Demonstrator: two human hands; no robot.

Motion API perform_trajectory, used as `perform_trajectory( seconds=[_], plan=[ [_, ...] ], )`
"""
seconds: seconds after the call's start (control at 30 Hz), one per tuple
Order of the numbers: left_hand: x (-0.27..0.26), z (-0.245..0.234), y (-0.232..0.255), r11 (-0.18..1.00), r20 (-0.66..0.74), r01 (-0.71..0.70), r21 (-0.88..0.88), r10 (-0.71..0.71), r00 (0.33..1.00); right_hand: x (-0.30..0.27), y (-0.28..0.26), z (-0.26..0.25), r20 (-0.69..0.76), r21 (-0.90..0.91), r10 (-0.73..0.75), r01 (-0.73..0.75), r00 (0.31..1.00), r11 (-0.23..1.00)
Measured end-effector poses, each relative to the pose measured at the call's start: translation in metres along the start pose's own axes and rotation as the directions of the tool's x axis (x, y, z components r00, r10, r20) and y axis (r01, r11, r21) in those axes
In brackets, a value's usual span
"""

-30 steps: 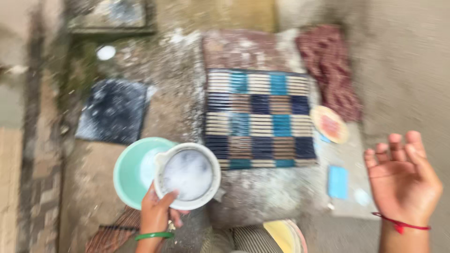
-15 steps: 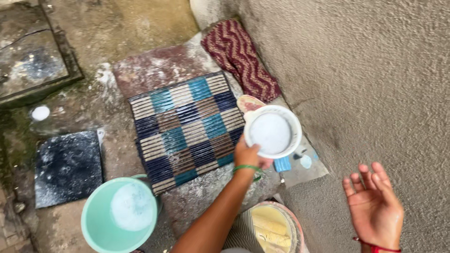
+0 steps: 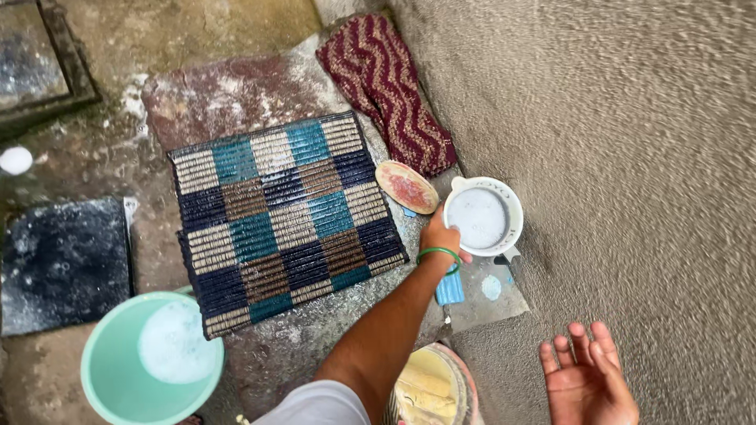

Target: The person washes a mat by applying soap from a blue bar, scrubbing the surface with a brush and hands, and rinsing it with water poured from a metal mug.

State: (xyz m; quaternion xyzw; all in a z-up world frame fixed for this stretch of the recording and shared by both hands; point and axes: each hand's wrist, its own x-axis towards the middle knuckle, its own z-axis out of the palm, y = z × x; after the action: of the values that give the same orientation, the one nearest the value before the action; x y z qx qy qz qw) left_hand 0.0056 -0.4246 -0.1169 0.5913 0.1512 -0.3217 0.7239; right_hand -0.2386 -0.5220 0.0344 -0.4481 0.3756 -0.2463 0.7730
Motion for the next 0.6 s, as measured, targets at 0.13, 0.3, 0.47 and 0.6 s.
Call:
perform_trajectory(
  seconds=[0.13,0.3,0.47,0.6],
  plan=[
    [0.006,-0.012,0.006,0.996,0.145,0.071,0.048,-0.077,0.986,0.01,0.007,0.004,-0.02,-0.014,0.058,-0.058,0.998,0.998],
    [-0.011,-0.049,0.021,0.98,0.234,0.086,0.179,-0.127,0.964,0.017,0.022,0.056,0.129,0.016,0.13,-0.133,0.983,0.991],
    [-0.022,-0.181,-0.001,0.599,-0.263,0.057,0.799,0.263,0.928,0.024,0.078,0.135,0.365,-0.29,0.157,-0.048,0.918,0.956],
    [-0.049,-0.317,-0.028,0.34,-0.328,0.126,0.932,0.642,0.693,0.041,0.195,0.205,0.686,-0.602,0.133,0.457,0.715,0.655]
  ],
)
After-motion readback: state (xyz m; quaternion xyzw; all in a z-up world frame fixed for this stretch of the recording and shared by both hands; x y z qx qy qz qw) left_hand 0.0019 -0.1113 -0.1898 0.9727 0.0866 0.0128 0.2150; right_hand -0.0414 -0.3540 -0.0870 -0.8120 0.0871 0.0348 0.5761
